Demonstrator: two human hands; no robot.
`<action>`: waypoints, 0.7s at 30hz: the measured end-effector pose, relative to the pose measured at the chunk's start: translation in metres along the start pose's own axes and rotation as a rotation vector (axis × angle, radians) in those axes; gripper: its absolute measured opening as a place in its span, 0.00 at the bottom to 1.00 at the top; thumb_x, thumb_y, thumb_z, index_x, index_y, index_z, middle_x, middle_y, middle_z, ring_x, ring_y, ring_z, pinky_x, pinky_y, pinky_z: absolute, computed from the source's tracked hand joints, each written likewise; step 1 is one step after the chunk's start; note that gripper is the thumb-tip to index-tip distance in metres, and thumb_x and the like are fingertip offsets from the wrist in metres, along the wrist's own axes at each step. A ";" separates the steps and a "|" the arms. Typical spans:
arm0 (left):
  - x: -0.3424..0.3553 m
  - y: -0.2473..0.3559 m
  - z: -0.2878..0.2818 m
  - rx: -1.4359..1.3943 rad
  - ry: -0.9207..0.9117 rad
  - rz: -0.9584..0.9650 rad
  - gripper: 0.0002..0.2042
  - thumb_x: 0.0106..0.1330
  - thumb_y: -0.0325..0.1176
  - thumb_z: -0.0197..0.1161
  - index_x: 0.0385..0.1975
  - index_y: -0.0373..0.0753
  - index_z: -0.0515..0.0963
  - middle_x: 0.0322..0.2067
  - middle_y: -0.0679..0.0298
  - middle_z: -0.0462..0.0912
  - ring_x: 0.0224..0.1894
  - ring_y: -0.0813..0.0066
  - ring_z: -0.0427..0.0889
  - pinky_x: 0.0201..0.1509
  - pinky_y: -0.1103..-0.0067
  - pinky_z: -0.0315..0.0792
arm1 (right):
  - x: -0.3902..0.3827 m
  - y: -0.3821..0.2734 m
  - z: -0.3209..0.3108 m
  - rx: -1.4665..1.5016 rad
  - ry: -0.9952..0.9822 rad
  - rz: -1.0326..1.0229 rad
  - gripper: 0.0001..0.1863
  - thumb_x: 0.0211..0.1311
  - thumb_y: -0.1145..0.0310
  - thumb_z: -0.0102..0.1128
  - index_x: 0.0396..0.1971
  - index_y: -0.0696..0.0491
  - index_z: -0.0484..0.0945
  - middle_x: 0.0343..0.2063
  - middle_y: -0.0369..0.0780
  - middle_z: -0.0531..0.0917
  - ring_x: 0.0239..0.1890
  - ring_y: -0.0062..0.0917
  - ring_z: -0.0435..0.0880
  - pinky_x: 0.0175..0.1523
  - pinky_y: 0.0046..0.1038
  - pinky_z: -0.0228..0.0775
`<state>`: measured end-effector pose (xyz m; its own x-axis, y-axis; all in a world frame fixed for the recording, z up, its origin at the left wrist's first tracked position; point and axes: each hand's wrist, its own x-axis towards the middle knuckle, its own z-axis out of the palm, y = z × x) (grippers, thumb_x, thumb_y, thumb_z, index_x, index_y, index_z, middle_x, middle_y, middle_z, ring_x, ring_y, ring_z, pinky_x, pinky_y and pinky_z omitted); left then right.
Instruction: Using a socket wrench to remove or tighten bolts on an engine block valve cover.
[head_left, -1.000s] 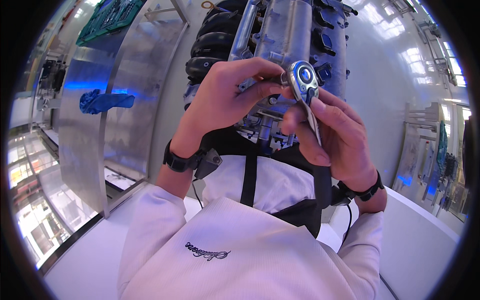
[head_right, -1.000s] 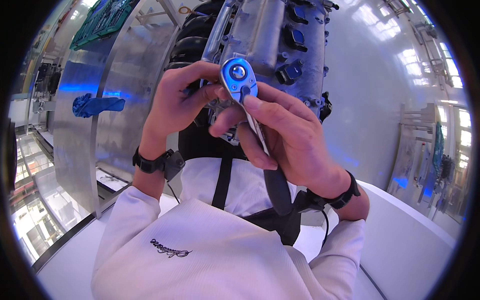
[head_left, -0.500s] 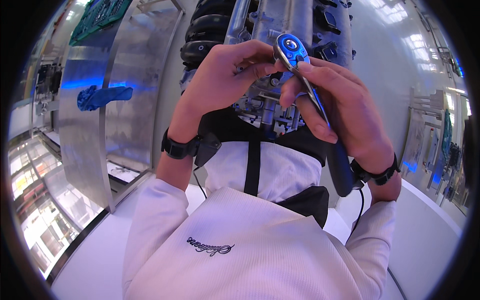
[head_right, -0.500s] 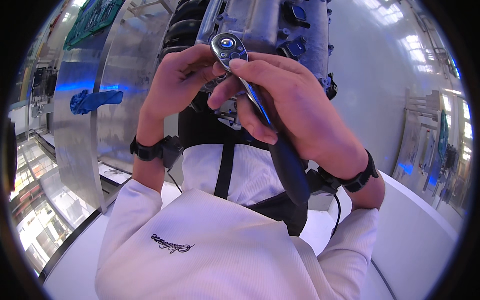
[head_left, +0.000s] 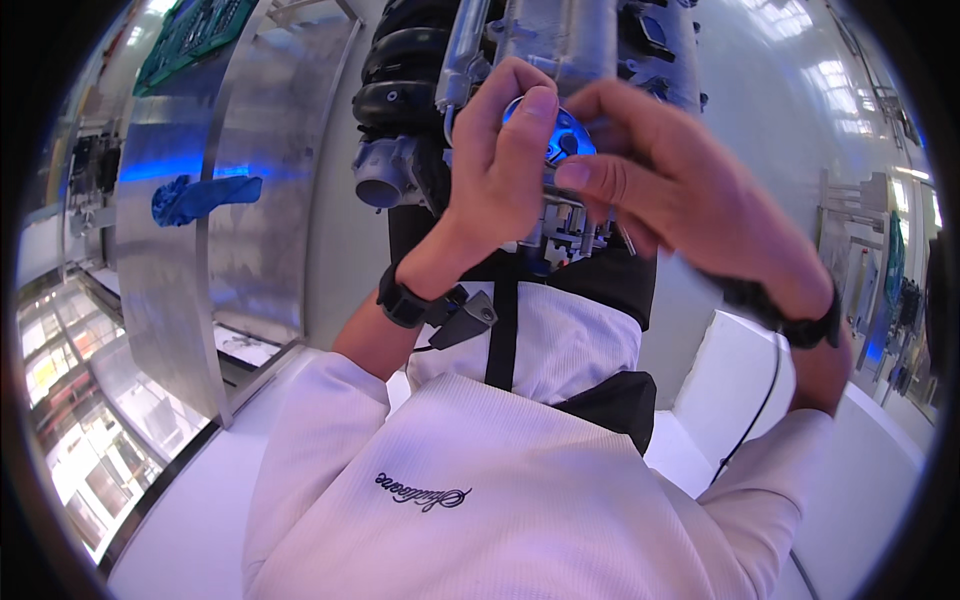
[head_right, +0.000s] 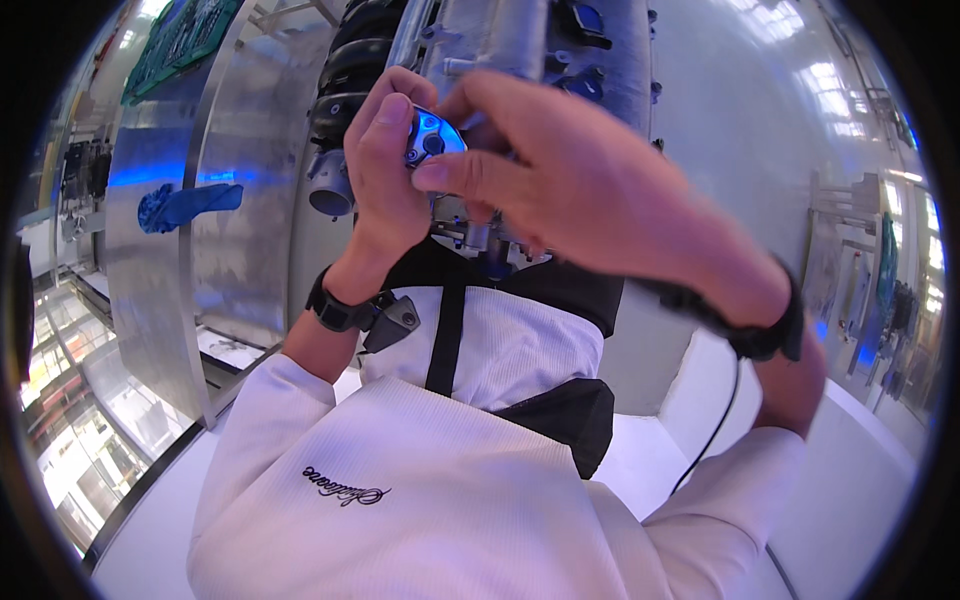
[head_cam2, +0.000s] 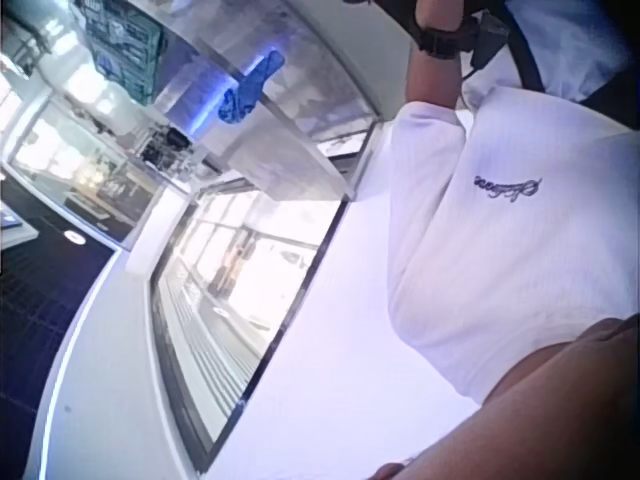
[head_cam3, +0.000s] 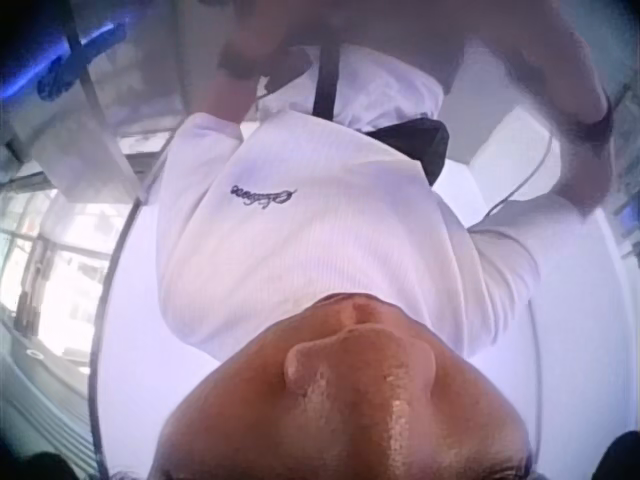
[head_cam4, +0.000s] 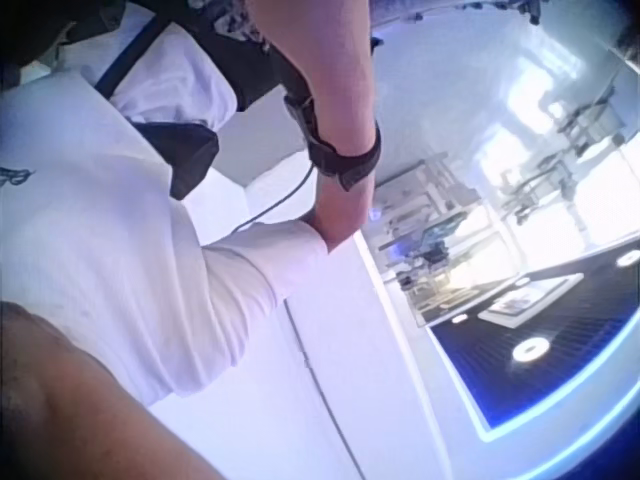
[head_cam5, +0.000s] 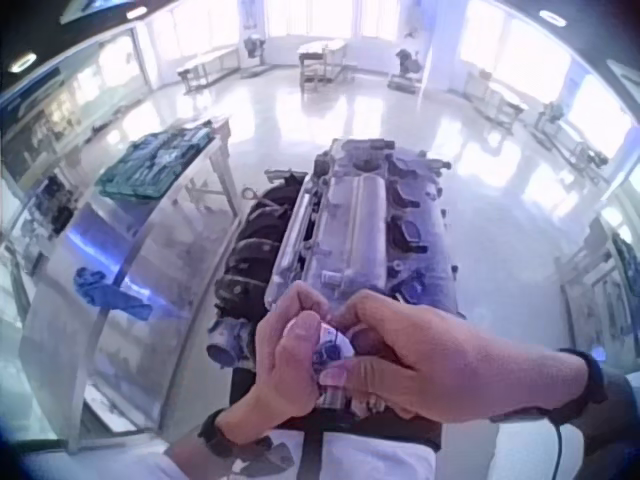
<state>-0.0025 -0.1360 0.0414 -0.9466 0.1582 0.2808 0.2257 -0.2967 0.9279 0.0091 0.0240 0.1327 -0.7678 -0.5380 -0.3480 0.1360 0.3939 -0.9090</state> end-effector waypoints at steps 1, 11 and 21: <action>0.001 0.000 -0.002 0.001 -0.045 -0.024 0.10 0.67 0.37 0.52 0.32 0.35 0.70 0.24 0.72 0.70 0.28 0.87 0.65 0.30 0.85 0.61 | 0.003 0.002 -0.009 -0.264 0.087 -0.123 0.16 0.64 0.62 0.58 0.46 0.54 0.68 0.24 0.37 0.79 0.20 0.19 0.77 0.22 0.20 0.63; -0.004 0.007 0.007 0.002 0.057 -0.165 0.13 0.70 0.42 0.53 0.31 0.38 0.73 0.21 0.69 0.71 0.23 0.84 0.67 0.28 0.84 0.63 | -0.001 0.014 -0.015 -0.956 0.255 -0.270 0.10 0.60 0.67 0.57 0.33 0.56 0.68 0.24 0.45 0.79 0.27 0.43 0.80 0.31 0.39 0.69; 0.007 -0.001 -0.034 -0.015 -0.323 -0.247 0.16 0.69 0.41 0.53 0.20 0.39 0.71 0.18 0.71 0.70 0.21 0.87 0.65 0.25 0.83 0.58 | 0.015 -0.015 -0.037 -1.606 0.015 -0.092 0.10 0.59 0.72 0.54 0.41 0.54 0.74 0.40 0.35 0.75 0.47 0.27 0.73 0.56 0.28 0.63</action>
<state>-0.0172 -0.1670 0.0337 -0.8505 0.5132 0.1150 -0.0047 -0.2260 0.9741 -0.0276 0.0373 0.1497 -0.7426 -0.6000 -0.2976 -0.6669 0.7033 0.2462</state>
